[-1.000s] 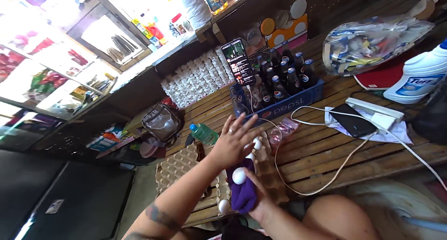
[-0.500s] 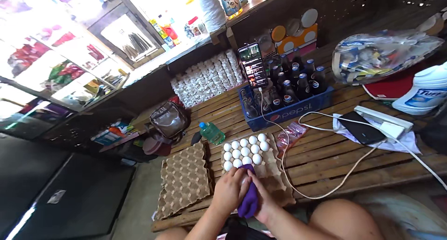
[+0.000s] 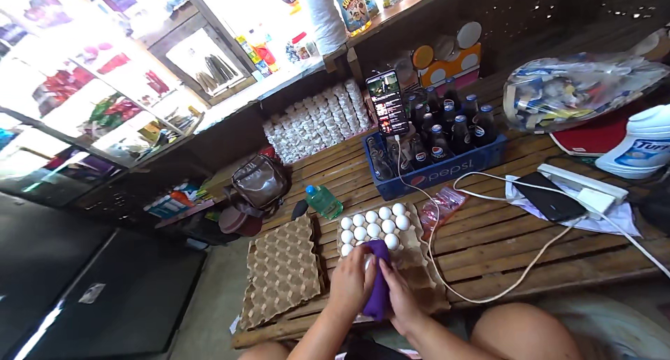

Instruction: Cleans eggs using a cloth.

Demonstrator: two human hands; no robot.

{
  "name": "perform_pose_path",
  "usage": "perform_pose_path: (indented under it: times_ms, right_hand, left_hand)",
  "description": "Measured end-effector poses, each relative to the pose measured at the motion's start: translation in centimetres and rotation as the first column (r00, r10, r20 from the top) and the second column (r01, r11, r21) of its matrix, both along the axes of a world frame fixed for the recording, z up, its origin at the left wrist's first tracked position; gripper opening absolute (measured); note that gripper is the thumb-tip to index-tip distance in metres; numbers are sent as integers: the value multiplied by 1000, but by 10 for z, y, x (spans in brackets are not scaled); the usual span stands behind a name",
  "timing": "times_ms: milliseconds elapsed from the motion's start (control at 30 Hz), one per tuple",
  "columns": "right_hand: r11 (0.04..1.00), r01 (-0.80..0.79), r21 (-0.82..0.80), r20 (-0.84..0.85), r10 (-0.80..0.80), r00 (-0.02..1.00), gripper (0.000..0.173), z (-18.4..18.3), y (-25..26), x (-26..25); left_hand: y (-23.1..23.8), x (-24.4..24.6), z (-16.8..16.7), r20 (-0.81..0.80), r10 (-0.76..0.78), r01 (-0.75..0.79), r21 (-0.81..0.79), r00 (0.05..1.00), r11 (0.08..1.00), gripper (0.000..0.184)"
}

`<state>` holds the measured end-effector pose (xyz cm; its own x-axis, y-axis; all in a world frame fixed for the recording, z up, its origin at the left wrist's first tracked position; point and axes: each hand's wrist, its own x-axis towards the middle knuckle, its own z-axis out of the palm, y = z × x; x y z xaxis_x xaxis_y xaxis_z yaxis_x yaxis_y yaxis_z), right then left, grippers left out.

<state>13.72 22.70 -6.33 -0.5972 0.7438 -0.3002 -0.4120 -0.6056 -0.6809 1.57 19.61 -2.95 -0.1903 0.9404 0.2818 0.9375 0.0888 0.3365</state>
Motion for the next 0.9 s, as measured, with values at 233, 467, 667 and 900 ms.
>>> perform_pose_path:
  times_ms: [233,467,667,900]
  right_hand:
    - [965,76,-249,-69,-96,993,42,-3,15,1]
    - [997,-32,-73,-52,28,998,57,6,-5,-2]
    - [984,175,14,59,-175,983,44,1,9,1]
    - [925,149,351,11,-163,987,55,-4,4,6]
  left_hand:
    - [-8,10,-16,-47,-211,216,178,976,960,44]
    - [8,-9,-11,54,73,-75,32,996,997,43]
    - [-8,19,-14,202,-19,27,-35,979,999,48]
    - [-12,17,-17,454,-63,31,79,889,996,42]
